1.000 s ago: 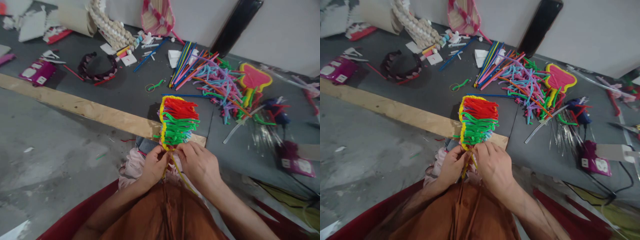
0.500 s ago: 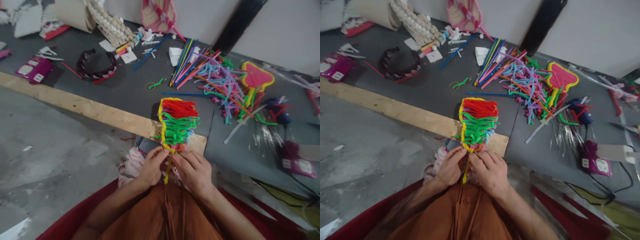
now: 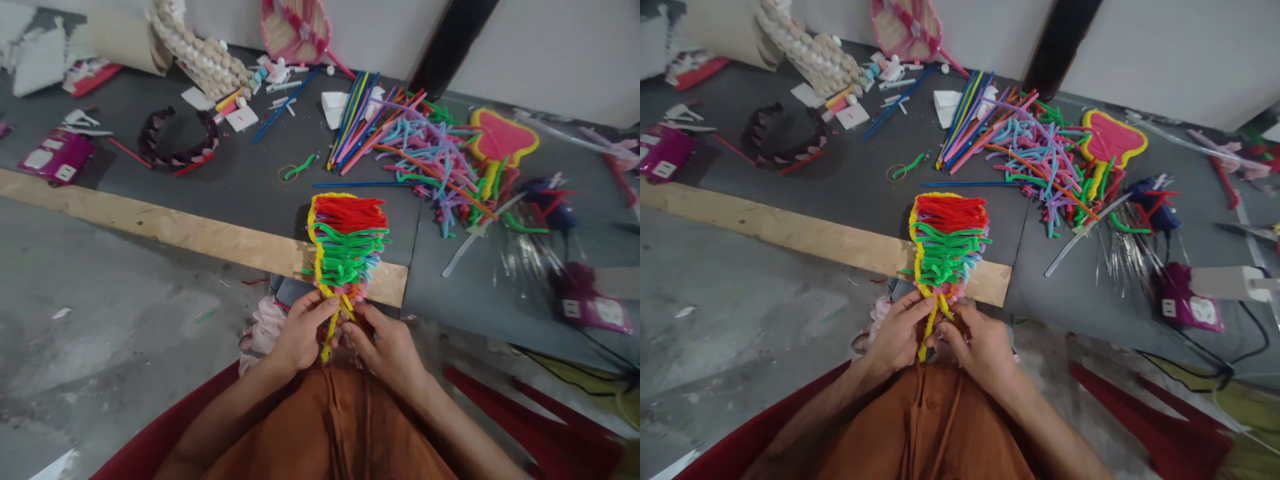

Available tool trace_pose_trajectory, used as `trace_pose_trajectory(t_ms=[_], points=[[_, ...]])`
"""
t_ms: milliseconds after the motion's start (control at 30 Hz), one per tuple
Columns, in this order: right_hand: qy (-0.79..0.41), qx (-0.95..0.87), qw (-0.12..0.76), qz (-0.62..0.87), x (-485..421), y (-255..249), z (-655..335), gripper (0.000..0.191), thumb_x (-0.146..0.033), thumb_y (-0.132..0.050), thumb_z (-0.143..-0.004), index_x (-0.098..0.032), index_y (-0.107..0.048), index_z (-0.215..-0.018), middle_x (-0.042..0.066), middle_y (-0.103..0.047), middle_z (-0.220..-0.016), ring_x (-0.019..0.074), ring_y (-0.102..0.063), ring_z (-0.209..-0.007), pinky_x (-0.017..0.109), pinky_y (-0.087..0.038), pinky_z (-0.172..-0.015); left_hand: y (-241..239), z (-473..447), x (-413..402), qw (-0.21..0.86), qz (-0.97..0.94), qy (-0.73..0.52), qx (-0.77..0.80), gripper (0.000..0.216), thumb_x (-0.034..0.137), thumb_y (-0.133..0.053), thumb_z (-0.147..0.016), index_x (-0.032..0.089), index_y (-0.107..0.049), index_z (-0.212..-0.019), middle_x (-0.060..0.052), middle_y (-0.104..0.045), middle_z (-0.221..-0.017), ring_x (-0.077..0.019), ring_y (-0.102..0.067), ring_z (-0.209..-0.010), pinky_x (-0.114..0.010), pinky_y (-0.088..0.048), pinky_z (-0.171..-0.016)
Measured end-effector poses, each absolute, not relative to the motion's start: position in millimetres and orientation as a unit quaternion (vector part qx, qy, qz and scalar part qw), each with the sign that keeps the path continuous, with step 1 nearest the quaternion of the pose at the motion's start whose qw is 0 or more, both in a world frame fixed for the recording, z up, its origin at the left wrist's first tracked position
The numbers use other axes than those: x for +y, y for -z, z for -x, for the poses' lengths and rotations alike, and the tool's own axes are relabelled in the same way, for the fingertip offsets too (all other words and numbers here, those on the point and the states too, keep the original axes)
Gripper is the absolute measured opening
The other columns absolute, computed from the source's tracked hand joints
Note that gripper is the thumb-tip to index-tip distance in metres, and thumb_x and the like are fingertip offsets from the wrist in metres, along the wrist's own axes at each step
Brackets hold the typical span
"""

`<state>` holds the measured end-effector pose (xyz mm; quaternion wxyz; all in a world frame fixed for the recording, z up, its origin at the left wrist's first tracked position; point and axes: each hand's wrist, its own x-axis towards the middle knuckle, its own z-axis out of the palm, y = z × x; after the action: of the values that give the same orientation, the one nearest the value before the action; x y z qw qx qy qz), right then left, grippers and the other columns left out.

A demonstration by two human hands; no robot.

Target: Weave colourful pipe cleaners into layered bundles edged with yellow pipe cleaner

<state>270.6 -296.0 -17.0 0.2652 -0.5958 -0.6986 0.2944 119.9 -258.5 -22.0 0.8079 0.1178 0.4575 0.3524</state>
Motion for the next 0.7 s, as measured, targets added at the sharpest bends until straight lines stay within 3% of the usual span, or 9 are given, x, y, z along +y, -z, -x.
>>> trace_pose_trajectory(t_ms=[100, 300, 433, 700], points=[[-0.283, -0.721, 0.253, 0.58, -296.4, 21.7, -266.3, 0.02, -0.022, -0.045, -0.094, -0.017, -0.065, -0.092, 0.003, -0.072, -0.071, 0.0127, -0.066, -0.057, 0.019, -0.047, -0.052, 21.2, -120.2, -257.7, 0.799, -0.109, -0.359, 0.47, 0.037, 0.038, -0.082, -0.061, 0.014, -0.062, -0.083, 0.003, -0.059, -0.061, -0.0058, -0.05, -0.042, -0.013, -0.038, -0.032], [-0.095, -0.8, 0.23, 0.545, -295.3, 19.1, -268.2, 0.022, -0.016, -0.047, -0.093, -0.014, -0.068, -0.099, 0.004, -0.071, -0.068, 0.0137, -0.064, -0.058, 0.022, -0.044, -0.056, 20.3, -123.3, -257.6, 0.785, -0.1, -0.359, 0.495, 0.043, 0.044, -0.084, -0.058, 0.014, -0.059, -0.076, 0.005, -0.054, -0.055, -0.0036, -0.045, -0.041, -0.01, -0.031, -0.031], [-0.1, -0.785, 0.245, 0.56, -295.1, 14.6, -272.3, 0.023, -0.023, -0.048, -0.095, -0.014, -0.066, -0.104, 0.005, -0.071, -0.072, 0.014, -0.065, -0.06, 0.022, -0.046, -0.058, 19.0, -126.0, -258.3, 0.79, -0.102, -0.368, 0.48, 0.041, 0.043, -0.083, -0.062, 0.015, -0.063, -0.085, 0.003, -0.06, -0.064, -0.005, -0.05, -0.044, -0.012, -0.037, -0.032], [-0.119, -0.794, 0.248, 0.542, -296.5, 17.4, -271.3, 0.038, -0.014, -0.045, -0.093, -0.015, -0.054, -0.13, 0.009, -0.072, -0.097, 0.016, -0.069, -0.086, 0.023, -0.055, -0.075, 22.1, -126.1, -260.9, 0.789, -0.136, -0.356, 0.482, 0.045, 0.045, -0.082, -0.061, 0.014, -0.066, -0.09, -0.001, -0.067, -0.072, -0.0108, -0.059, -0.049, -0.021, -0.049, -0.037]])
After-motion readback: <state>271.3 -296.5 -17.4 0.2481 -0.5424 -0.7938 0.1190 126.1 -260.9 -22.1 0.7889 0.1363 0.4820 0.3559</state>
